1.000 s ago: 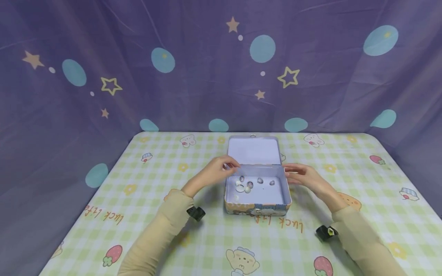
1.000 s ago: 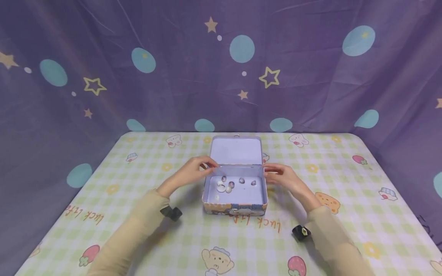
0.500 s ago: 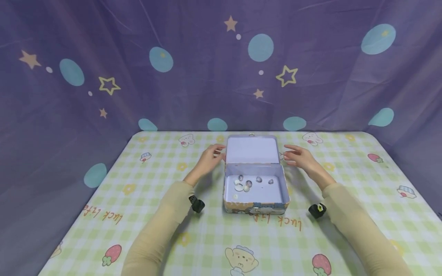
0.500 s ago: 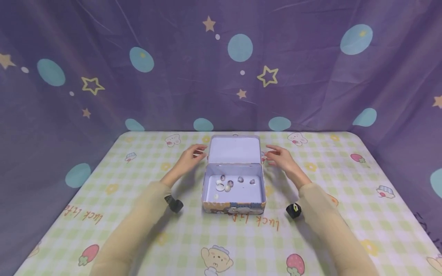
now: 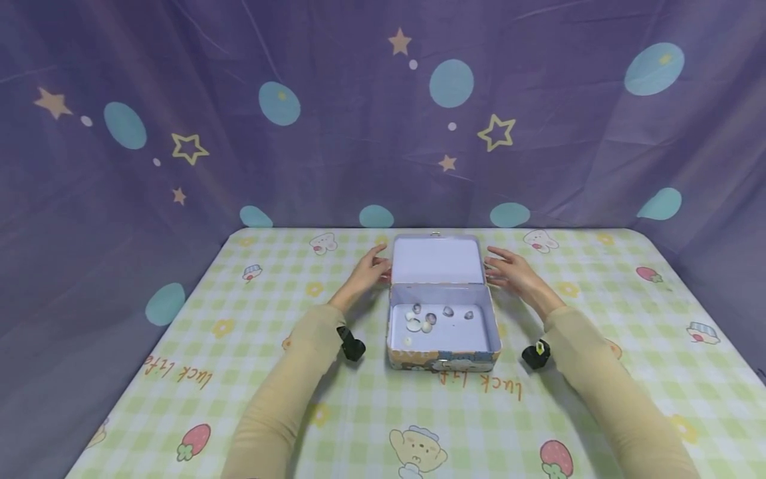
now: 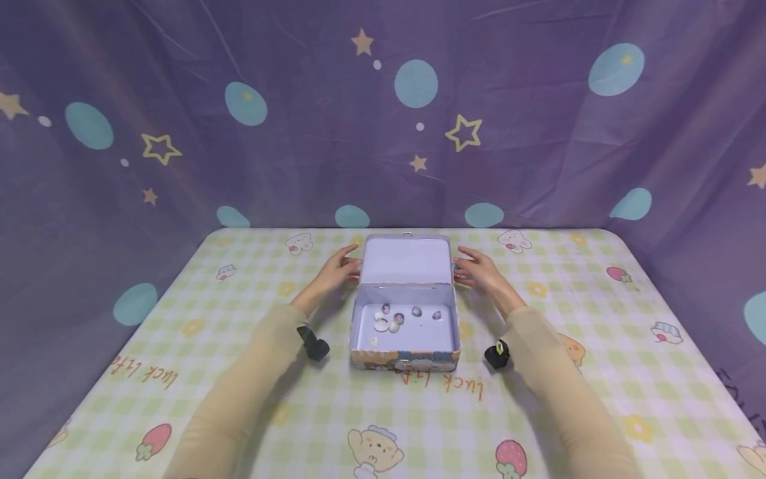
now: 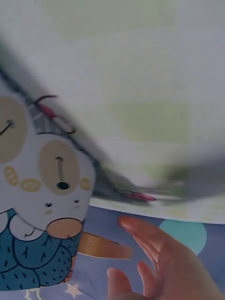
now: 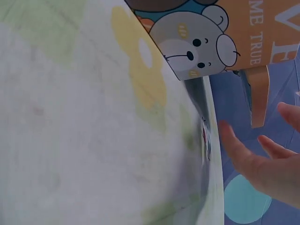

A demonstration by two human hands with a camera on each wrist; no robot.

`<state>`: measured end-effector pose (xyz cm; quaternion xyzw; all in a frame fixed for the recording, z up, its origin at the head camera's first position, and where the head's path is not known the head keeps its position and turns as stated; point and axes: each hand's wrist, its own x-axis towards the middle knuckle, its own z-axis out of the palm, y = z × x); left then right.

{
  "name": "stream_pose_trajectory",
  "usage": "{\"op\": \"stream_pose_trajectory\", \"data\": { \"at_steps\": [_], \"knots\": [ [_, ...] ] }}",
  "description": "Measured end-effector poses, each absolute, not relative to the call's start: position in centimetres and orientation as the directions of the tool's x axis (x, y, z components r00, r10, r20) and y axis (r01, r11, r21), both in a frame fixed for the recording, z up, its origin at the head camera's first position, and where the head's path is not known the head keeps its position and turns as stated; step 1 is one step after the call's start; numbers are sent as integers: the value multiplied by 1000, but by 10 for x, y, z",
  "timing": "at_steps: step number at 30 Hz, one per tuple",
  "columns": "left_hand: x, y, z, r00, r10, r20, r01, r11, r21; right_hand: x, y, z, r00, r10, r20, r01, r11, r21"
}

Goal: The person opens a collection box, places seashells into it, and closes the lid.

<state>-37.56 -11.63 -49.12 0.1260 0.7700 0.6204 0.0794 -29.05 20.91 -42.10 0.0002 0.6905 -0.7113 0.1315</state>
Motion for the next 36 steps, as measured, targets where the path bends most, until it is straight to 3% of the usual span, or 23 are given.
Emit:
{"op": "stream_pose_trajectory", "data": {
  "at_steps": [6, 12, 17, 26, 36],
  "knots": [
    [-414, -124, -545, -949, 316, 24, 50, 76, 996, -290, 206, -423, -966, -174, -189, 199, -43, -979],
    [-415, -120, -551, -974, 224, -17, -10, 30, 1000, -289, 204, -423, -969, -179, -170, 180, -40, -983],
    [-396, -117, -529, -971, 241, -1, -4, -13, 1000, -289, 203, -422, -972, -173, -156, 164, -30, -986],
    [-312, -96, -413, -985, 165, -39, -27, 80, 996, -284, 205, -413, -979, -174, -105, 121, -87, -989],
    [-294, -94, -388, -987, 154, 54, 63, 59, 996, -279, 206, -399, -986, -151, -62, 78, -96, -992]
  ]
}}
